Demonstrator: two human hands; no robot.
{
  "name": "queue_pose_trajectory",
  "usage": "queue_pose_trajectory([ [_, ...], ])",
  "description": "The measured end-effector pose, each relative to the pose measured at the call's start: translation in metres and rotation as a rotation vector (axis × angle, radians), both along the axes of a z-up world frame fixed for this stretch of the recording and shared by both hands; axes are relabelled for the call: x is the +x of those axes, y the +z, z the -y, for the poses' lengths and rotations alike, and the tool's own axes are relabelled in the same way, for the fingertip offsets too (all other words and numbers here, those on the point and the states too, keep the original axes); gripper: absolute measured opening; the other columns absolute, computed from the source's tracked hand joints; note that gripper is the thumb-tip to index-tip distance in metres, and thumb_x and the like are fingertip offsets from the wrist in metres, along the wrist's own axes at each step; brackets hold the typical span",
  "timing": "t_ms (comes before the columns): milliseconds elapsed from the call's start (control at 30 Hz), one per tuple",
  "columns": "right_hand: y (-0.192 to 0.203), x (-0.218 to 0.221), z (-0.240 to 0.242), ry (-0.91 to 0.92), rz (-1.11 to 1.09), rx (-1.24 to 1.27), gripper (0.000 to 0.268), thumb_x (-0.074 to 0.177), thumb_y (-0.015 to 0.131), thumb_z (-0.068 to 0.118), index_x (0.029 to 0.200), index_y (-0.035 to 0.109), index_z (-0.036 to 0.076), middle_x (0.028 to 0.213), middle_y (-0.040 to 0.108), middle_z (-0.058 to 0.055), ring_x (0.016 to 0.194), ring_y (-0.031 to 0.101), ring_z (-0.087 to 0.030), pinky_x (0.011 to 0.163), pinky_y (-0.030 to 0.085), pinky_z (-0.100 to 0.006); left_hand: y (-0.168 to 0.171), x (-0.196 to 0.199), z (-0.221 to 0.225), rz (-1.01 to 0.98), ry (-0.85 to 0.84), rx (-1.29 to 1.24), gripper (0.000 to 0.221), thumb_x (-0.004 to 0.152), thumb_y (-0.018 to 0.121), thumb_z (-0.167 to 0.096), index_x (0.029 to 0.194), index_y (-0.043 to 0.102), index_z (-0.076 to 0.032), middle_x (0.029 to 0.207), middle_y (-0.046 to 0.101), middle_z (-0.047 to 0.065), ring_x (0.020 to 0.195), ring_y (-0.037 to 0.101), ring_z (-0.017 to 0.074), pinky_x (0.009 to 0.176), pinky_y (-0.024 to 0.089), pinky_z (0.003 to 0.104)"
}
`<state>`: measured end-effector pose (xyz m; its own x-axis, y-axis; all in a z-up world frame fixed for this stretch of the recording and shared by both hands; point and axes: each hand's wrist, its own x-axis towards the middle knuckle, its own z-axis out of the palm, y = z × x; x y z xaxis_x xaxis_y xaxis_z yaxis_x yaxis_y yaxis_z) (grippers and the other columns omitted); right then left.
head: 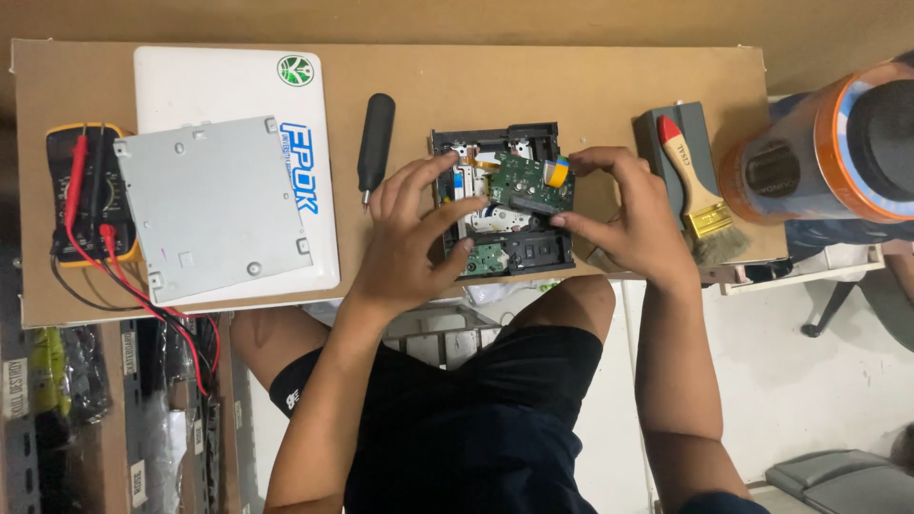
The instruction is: Assembling a circuit board onto a laptop component by connecting ribbon cables and aligning the board.
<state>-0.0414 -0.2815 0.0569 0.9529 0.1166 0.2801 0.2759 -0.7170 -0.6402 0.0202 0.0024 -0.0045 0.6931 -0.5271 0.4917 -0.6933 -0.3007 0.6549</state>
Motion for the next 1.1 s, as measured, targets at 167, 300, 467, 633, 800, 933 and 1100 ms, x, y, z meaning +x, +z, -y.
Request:
queue_pose_trajectory([
  [167, -0.012, -0.013, 0.008, -0.075, 0.070, 0.118, 0.068, 0.077, 0.093, 0.013, 0.132, 0.055, -0.003, 0.116, 0.069, -0.018, 0.111, 0.068, -0.036, 0.104, 0.046, -0.047, -0.005, -0.005, 0.004, 0.179, -0.058, 0.091, 0.030, 0.087, 0.057, -0.036, 0.113, 0.072, -0.035, 0.158, 0.044, 0.002, 0.148, 0.034, 0.0334, 0.111, 0.021, 0.059],
  [300, -0.025, -0.023, 0.009, -0.169, 0.140, 0.315, 0.069, 0.081, 0.088, 0.015, 0.134, 0.050, -0.006, 0.116, 0.063, -0.021, 0.110, 0.064, -0.036, 0.102, 0.047, -0.048, -0.011, -0.006, 0.005, 0.316, -0.054, 0.130, 0.029, 0.086, 0.057, -0.036, 0.110, 0.073, -0.035, 0.160, 0.045, -0.001, 0.147, 0.036, 0.0295, 0.110, 0.018, 0.059],
  [467, -0.032, -0.031, 0.006, -0.231, 0.181, 0.395, 0.069, 0.081, 0.088, 0.014, 0.134, 0.049, -0.006, 0.117, 0.061, -0.021, 0.109, 0.063, -0.035, 0.099, 0.049, -0.048, -0.010, -0.010, 0.006, 0.390, -0.067, 0.189, 0.036, 0.090, 0.050, -0.041, 0.121, 0.068, -0.037, 0.162, 0.043, -0.004, 0.147, 0.035, 0.0272, 0.108, 0.018, 0.061],
  [633, -0.035, -0.037, 0.009, -0.291, 0.193, 0.546, 0.067, 0.082, 0.085, 0.013, 0.135, 0.047, -0.003, 0.115, 0.060, -0.014, 0.108, 0.061, -0.025, 0.101, 0.047, -0.039, -0.007, -0.008, 0.008, 0.356, -0.111, 0.219, 0.041, 0.091, 0.049, -0.043, 0.129, 0.065, -0.038, 0.165, 0.036, -0.002, 0.149, 0.029, 0.0279, 0.108, 0.018, 0.063],
  [800, -0.043, -0.046, 0.007, -0.381, 0.248, 0.663, 0.069, 0.078, 0.082, 0.021, 0.133, 0.047, -0.002, 0.123, 0.058, -0.018, 0.116, 0.063, -0.031, 0.097, 0.051, -0.039, 0.004, -0.015, 0.021, 0.408, -0.105, 0.219, 0.054, 0.085, 0.060, -0.046, 0.136, 0.061, -0.027, 0.140, 0.057, 0.006, 0.133, 0.049, 0.0273, 0.101, 0.030, 0.062],
  [933, -0.053, -0.047, 0.003, -0.415, 0.251, 0.687, 0.070, 0.076, 0.083, 0.020, 0.132, 0.047, -0.002, 0.126, 0.059, -0.017, 0.120, 0.063, -0.031, 0.097, 0.052, -0.037, -0.001, -0.015, 0.054, 0.469, -0.090, 0.144, 0.033, 0.089, 0.060, -0.035, 0.116, 0.066, -0.018, 0.101, 0.058, 0.004, 0.105, 0.058, 0.0247, 0.098, 0.033, 0.059],
  [1100, -0.071, -0.055, 0.011, -0.471, 0.262, 0.729, 0.072, 0.073, 0.083, 0.023, 0.132, 0.048, 0.000, 0.123, 0.061, -0.015, 0.119, 0.065, -0.030, 0.099, 0.051, -0.037, 0.003, -0.015, 0.074, 0.354, -0.026, 0.089, 0.015, 0.103, 0.055, -0.018, 0.105, 0.068, -0.010, 0.095, 0.056, -0.001, 0.095, 0.055, 0.0160, 0.099, 0.033, 0.044],
])
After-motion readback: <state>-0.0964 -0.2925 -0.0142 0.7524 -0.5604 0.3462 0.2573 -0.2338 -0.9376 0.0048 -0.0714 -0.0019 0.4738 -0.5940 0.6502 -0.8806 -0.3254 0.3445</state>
